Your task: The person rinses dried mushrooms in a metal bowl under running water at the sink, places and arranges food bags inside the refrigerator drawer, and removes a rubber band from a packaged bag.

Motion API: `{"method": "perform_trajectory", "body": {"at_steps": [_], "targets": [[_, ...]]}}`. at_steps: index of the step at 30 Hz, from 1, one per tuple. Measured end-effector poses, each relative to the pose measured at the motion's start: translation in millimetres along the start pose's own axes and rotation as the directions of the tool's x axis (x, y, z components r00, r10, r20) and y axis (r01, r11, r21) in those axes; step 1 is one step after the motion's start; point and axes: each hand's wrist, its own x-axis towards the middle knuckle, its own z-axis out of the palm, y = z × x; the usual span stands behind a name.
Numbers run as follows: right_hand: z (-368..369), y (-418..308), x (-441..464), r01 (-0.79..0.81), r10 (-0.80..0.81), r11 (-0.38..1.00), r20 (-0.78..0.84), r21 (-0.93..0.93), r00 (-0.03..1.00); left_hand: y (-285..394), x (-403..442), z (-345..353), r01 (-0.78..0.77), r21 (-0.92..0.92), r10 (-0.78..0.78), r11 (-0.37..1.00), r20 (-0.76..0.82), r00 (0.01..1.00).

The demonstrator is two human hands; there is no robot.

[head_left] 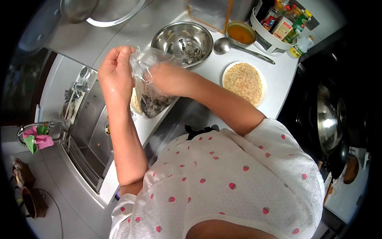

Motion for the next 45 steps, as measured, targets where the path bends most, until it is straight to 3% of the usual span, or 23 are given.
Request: {"method": "perform_trajectory", "body": {"at_steps": [4, 6, 8, 11, 15, 21, 23, 26, 32, 34, 38, 40, 41, 43, 45], "targets": [[-24.6, -4.6, 3.7, -0.079, 0.07, 0.991, 0.082, 0.106, 0.994, -2.8, 7.3, -0.8, 0.079, -0.061, -0.08, 0.995, -0.016, 0.997], [-44.4, -7.6, -2.4, 0.023, 0.055, 0.941, -0.219, 0.338, 0.974, -3.6, 9.9, 1.2, 0.092, -0.077, -0.093, 0.993, -0.007, 0.996], [-57.6, -7.9, -1.8, -0.059, 0.109, 0.931, -0.12, 0.36, 0.987, -2.4, 12.7, 4.0, 0.071, -0.089, -0.069, 0.994, 0.024, 0.997], [-61.1, 2.8, -4.3, -0.047, 0.163, 0.928, -0.289, 0.37, 0.943, -3.2, 19.5, 6.7, 0.081, -0.092, -0.078, 0.992, 0.033, 0.996], [-68.8, 7.9, -6.9, -0.109, 0.219, 0.933, -0.302, 0.342, 0.928, -6.2, 24.9, 11.8, 0.07, -0.138, -0.061, 0.988, 0.072, 0.996], [-69.5, 20.2, -4.6, -0.162, 0.396, 0.761, -0.252, 0.628, 0.883, -7.8, 33.7, 14.6, 0.07, -0.096, -0.066, 0.993, 0.042, 0.997], [-72.3, 27.4, -5.3, -0.11, 0.46, 0.592, -0.223, 0.799, 0.86, -9.6, 37.5, 16.0, 0.073, -0.07, -0.071, 0.995, 0.033, 0.997], [-85.0, 37.5, -8.6, -0.068, 0.553, 0.483, -0.244, 0.873, 0.797, -15.6, 40.6, 15.4, 0.096, -0.039, -0.095, 0.995, 0.031, 0.995], [-49.4, 103.6, -13.6, -0.118, 0.689, 0.467, -0.277, 0.876, 0.67, -14.4, 36.8, 10.7, 0.153, -0.053, -0.152, 0.987, 0.005, 0.988], [-25.0, 128.1, -15.9, -0.435, 0.667, 0.719, -0.362, 0.543, 0.651, -10.0, 34.2, 7.7, 0.154, -0.043, -0.155, 0.987, -0.014, 0.988], [-14.0, 132.1, -13.0, -0.563, 0.745, 0.658, -0.323, 0.5, 0.584, -13.5, 33.6, 0.9, 0.134, -0.056, -0.136, 0.989, -0.031, 0.99], [-21.7, 125.0, -11.6, -0.439, 0.832, 0.485, -0.244, 0.756, 0.498, -16.4, 33.4, -0.6, 0.12, -0.066, -0.122, 0.991, -0.03, 0.992], [-28.3, 118.2, -10.5, -0.44, 0.831, 0.486, -0.243, 0.756, 0.5, -16.7, 32.6, -0.4, 0.119, -0.072, -0.121, 0.99, -0.028, 0.992], [-45.5, 98.6, -5.4, -0.056, 0.719, 0.516, -0.397, 0.855, 0.571, -16.6, 32.4, 0.4, 0.119, -0.078, -0.122, 0.99, -0.035, 0.992], [-70.0, 56.1, 0.2, 0.127, 0.552, 0.574, -0.497, 0.809, 0.67, -16.4, 30.8, 2.1, 0.129, -0.097, -0.132, 0.987, -0.028, 0.991]]}}
